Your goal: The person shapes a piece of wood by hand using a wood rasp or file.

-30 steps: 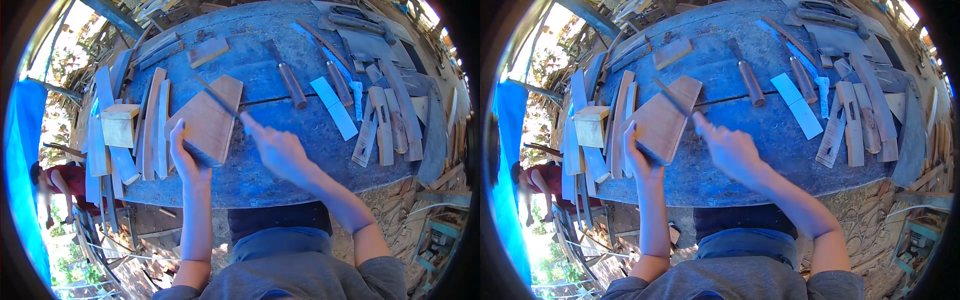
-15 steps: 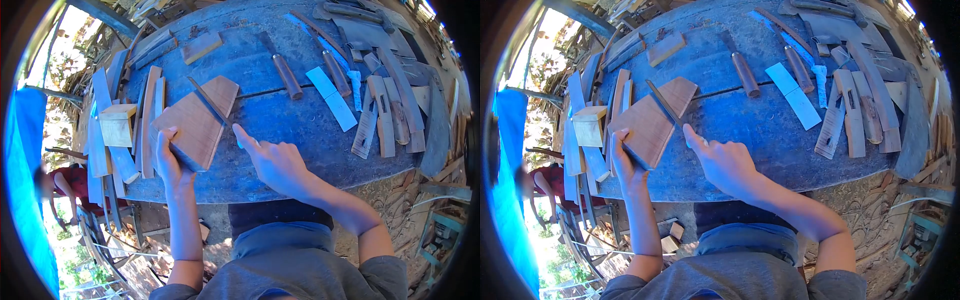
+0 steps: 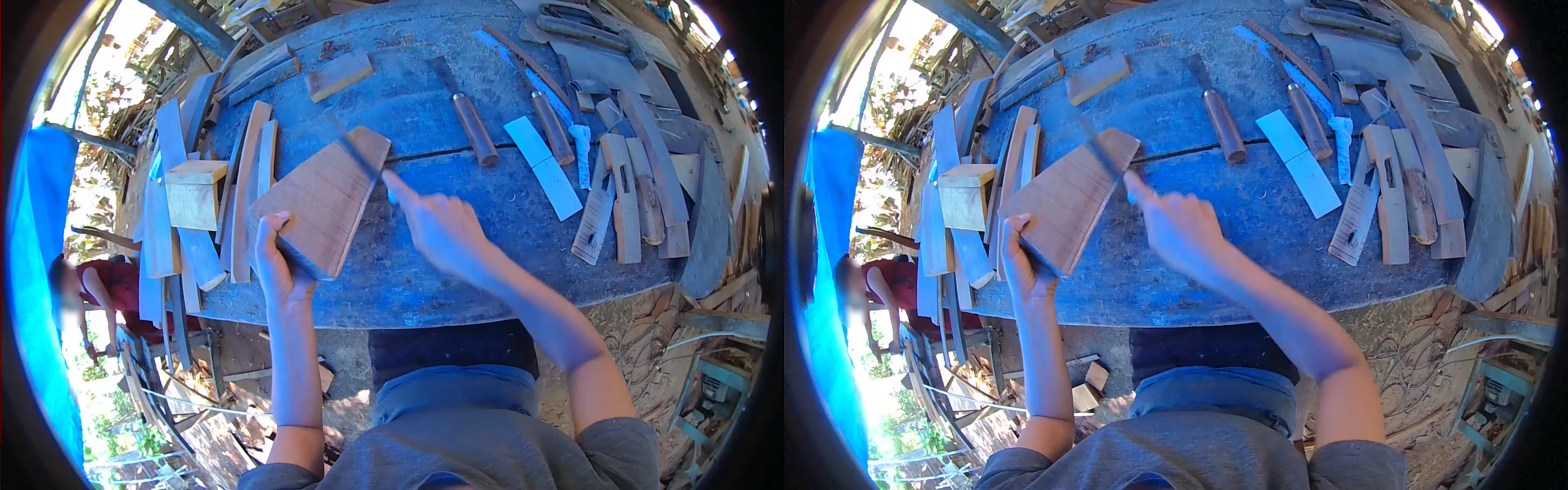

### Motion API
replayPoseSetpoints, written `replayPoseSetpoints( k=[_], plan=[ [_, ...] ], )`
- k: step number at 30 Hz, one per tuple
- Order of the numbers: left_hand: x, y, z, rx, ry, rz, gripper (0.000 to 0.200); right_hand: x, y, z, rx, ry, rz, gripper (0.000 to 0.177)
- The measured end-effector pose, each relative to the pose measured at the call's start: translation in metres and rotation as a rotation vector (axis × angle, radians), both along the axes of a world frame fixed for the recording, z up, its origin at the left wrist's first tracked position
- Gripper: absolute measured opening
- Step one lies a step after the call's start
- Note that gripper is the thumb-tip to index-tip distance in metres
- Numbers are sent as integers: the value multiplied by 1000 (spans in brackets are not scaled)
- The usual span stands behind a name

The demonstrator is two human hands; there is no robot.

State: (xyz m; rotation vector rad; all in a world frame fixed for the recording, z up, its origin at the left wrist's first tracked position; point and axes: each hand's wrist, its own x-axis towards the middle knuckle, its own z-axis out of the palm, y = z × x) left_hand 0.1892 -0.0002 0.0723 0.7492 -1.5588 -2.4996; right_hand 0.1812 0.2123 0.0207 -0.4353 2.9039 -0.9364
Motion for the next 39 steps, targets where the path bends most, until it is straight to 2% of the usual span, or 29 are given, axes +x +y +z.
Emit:
replayPoseSetpoints(
  k=[3, 4, 7, 10, 13, 16, 17, 19, 20, 22, 25, 29, 31, 32, 34, 37, 39],
  plan=[
    [-2, -6, -16, -45, 51, -8, 70, -48, -5, -17, 92, -42, -50, 60],
    [-3, -6, -16, -61, 75, -29, 71, -47, -6, -23, 100, 27, -49, 62],
    [-2, -4, -10, -49, 65, -22, 70, 7, -9, 6, 79, -34, 47, 61],
    [3, 2, -3, 15, 0, -16, 72, 20, -6, 8, -20, -38, 78, 63],
    [4, 5, -7, -50, -15, 11, 73, -40, -7, -24, 82, 24, -52, 62],
    [-3, -8, -22, -99, 92, -28, 72, -43, -10, -20, 71, 36, -47, 62],
    [-5, -9, -19, -98, 95, -31, 72, -28, -11, -9, 72, 39, -51, 62],
    [-2, -8, -14, -2, 34, -33, 70, 20, -12, 19, 56, -124, 94, 61],
    [-1, -8, -14, 0, 18, -29, 70, 21, -11, 15, 58, -140, 98, 61],
    [-1, -10, -11, 97, -44, 61, 65, 14, -11, 2, 20, 10, 32, 61],
    [-4, -17, -20, 52, -9, 53, 63, -50, -11, -31, 76, 59, -76, 63],
    [-13, -17, -22, 6, 59, 56, 61, -15, -13, -14, 78, 46, -53, 62],
    [-9, -19, -13, 16, -22, 13, 63, 32, -11, 10, 115, -13, 56, 56],
    [-7, -21, -13, 29, -60, 30, 65, 32, -11, 7, 115, -37, 67, 56],
    [-5, -24, -16, 59, -76, 31, 65, 14, -10, 3, 60, 39, -6, 57],
    [-8, -14, -15, 74, -11, 33, 64, -49, -10, -40, 108, 93, -84, 59],
    [-8, -14, -11, 51, 29, 54, 63, -37, -11, -32, 121, 114, -81, 61]
  ],
)
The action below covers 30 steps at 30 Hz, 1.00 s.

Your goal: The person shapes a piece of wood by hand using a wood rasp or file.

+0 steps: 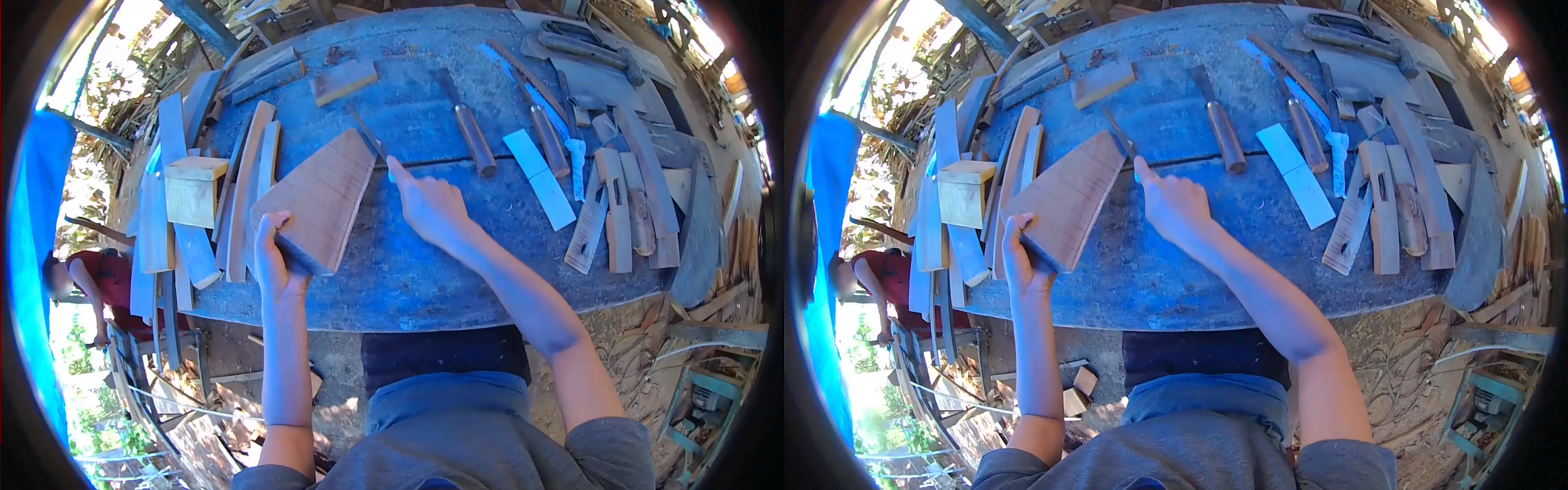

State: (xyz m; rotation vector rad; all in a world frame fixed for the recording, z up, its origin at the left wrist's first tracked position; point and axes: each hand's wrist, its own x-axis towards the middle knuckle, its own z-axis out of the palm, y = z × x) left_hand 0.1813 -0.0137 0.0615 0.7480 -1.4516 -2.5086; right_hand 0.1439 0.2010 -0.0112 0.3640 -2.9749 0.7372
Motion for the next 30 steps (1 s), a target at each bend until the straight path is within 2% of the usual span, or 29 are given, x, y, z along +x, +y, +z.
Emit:
replayPoseSetpoints(
  k=[2, 4, 5, 9, 11, 14, 17, 18, 20, 23, 28, 30],
  plan=[
    [1, -1, 2, 5, -29, 4, 63, 32, -3, 18, 21, 0, 7, 62],
    [0, -8, 1, 33, -63, -6, 62, 75, -4, 52, 24, -224, 168, 61],
    [2, -10, -1, 53, -86, -30, 62, 77, -3, 51, 7, -130, 163, 60],
    [1, -6, 0, 63, -50, -23, 64, -2, -2, 6, -46, -16, 31, 57],
    [-1, -6, -5, 11, -6, -14, 64, -24, -5, -5, 19, -51, -10, 59],
    [-1, -13, -5, 29, -21, -24, 68, 38, -4, 21, -7, -53, 54, 59],
    [1, -17, -12, 71, -74, 16, 64, 80, -5, 49, 21, -172, 172, 60],
    [2, -17, -12, 70, -77, 18, 64, 67, -4, 38, 20, -175, 174, 60],
    [2, -18, -12, 43, -74, -1, 63, 18, -2, 2, -16, -3, 40, 61],
    [1, -15, -16, 17, -39, -36, 64, -16, -7, -8, -3, 6, -2, 60],
    [0, -17, -18, 79, -63, -10, 60, 73, -13, 41, -24, -49, 145, 58],
    [5, -19, -18, 65, -98, -7, 59, 70, -13, 38, -26, -88, 175, 57]
  ],
)
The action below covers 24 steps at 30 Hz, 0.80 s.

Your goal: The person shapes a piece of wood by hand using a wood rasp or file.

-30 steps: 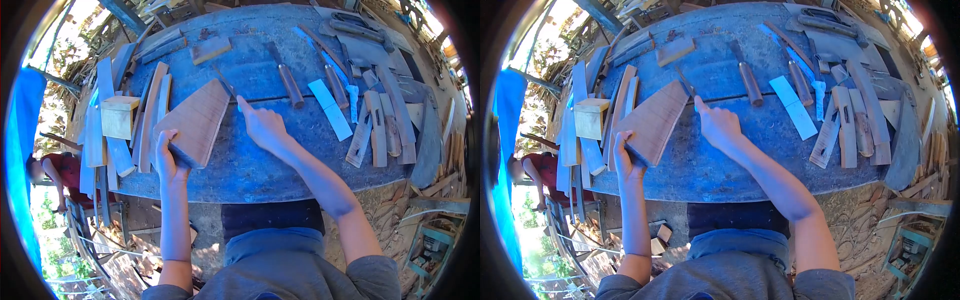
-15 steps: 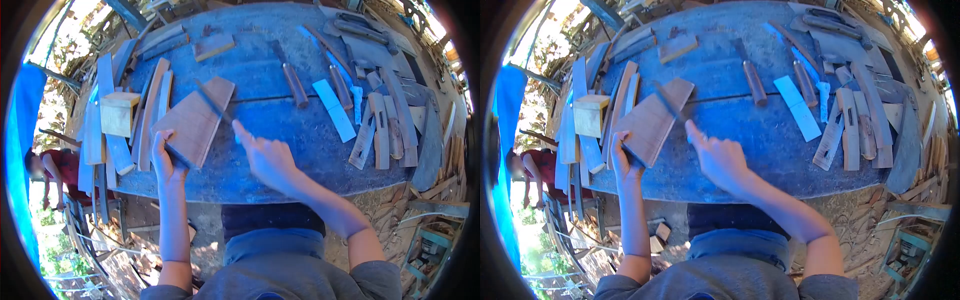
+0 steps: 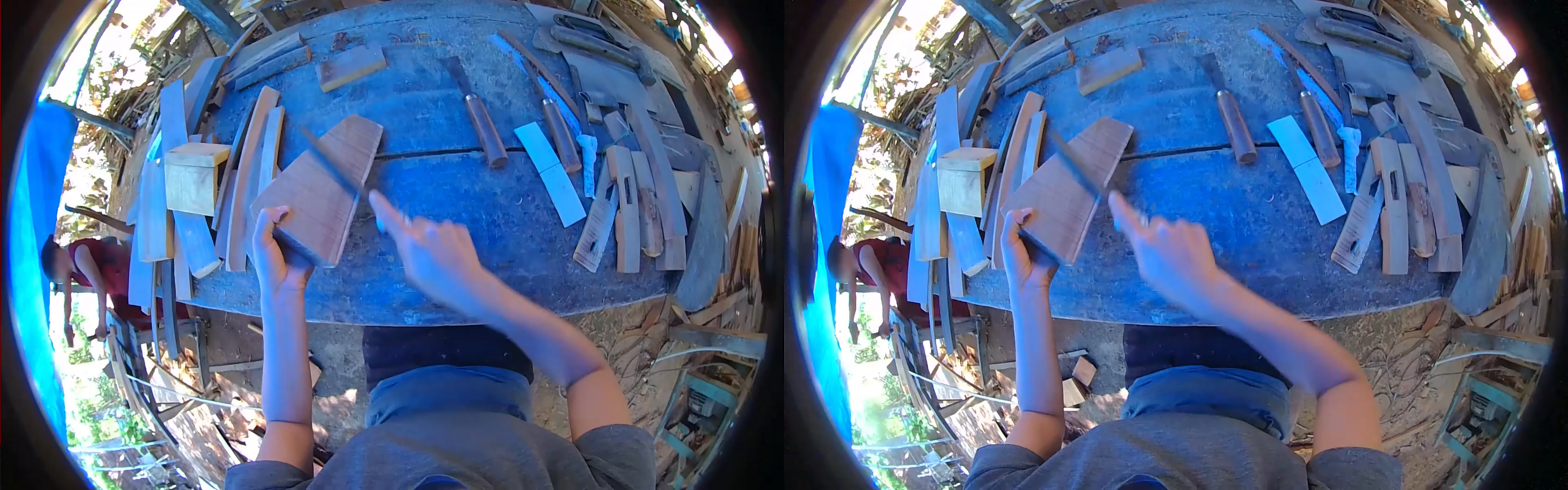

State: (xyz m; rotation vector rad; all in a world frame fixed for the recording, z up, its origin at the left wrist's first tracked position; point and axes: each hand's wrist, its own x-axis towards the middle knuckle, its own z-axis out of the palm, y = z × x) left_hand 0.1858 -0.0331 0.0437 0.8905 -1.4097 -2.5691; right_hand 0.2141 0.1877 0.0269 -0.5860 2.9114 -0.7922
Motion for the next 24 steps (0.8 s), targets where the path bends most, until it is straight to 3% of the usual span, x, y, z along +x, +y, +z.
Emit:
replayPoseSetpoints(
  k=[3, 5, 11, 17, 21, 24],
  plan=[
    [-6, -2, -2, 68, 54, -50, 60, -73, 6, -38, -25, 110, -133, 57],
    [-6, 1, -1, -27, 85, -24, 62, -99, 5, -49, 32, 50, -194, 61],
    [-3, -5, 3, 60, 18, -13, 64, -3, 2, 8, 88, -19, 32, 58],
    [-4, -3, 0, 31, 79, -51, 65, -91, 3, -39, 15, 54, -150, 63],
    [-1, 0, 2, 37, 82, -50, 64, -6, -5, 2, 67, 77, -18, 61],
    [4, -3, -1, 61, 24, -65, 66, 7, -3, 3, 27, 17, 83, 61]
  ],
)
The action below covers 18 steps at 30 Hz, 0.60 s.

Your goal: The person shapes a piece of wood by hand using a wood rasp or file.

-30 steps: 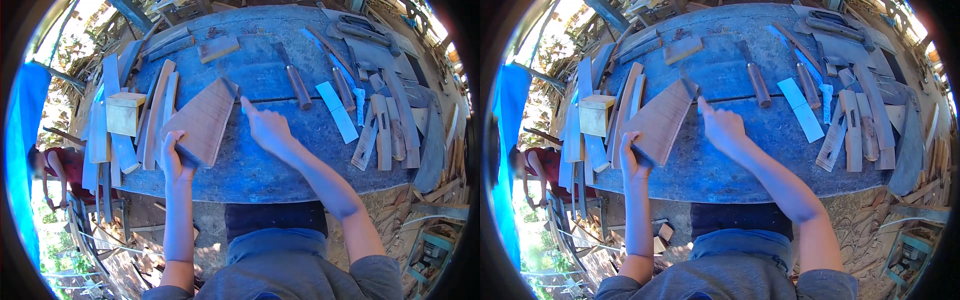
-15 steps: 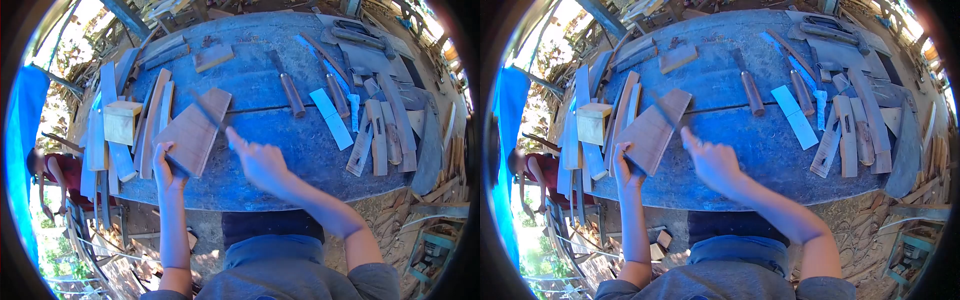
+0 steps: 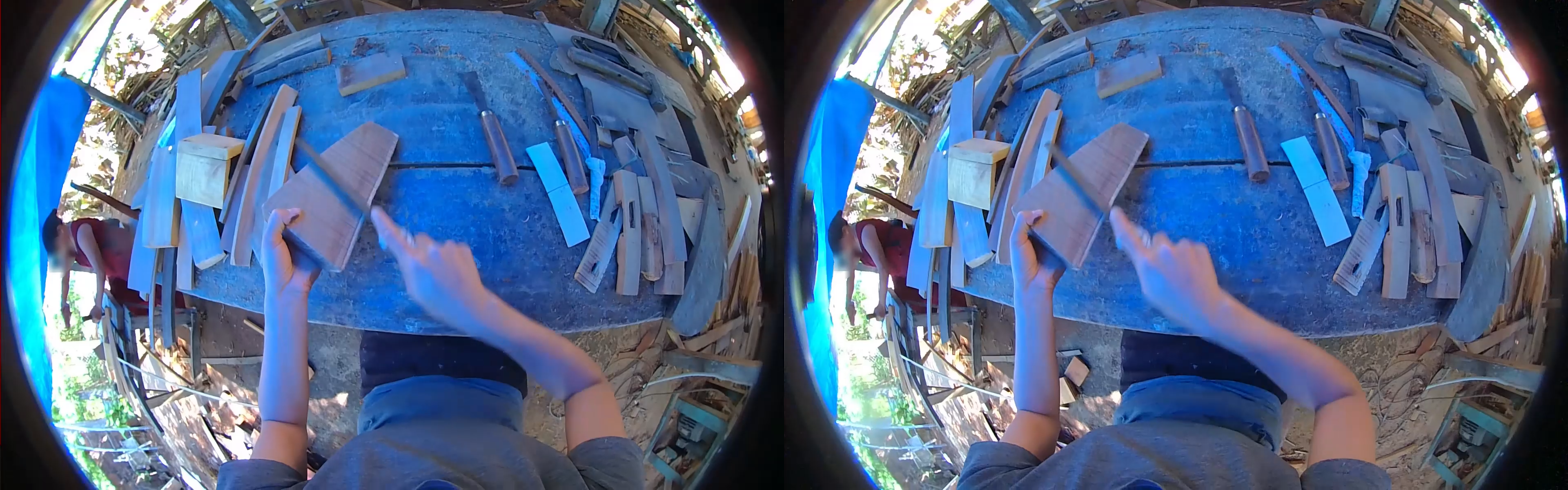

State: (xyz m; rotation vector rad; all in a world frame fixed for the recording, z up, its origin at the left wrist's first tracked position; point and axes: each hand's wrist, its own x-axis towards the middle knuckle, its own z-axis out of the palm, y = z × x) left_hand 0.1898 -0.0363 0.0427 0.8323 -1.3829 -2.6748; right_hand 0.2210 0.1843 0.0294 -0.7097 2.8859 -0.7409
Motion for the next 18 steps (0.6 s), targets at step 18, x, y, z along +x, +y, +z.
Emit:
replayPoseSetpoints(
  k=[18],
  plan=[
    [8, 12, 3, 39, 27, -22, 65, -104, -4, -25, 20, 2, -186, 60]
  ],
)
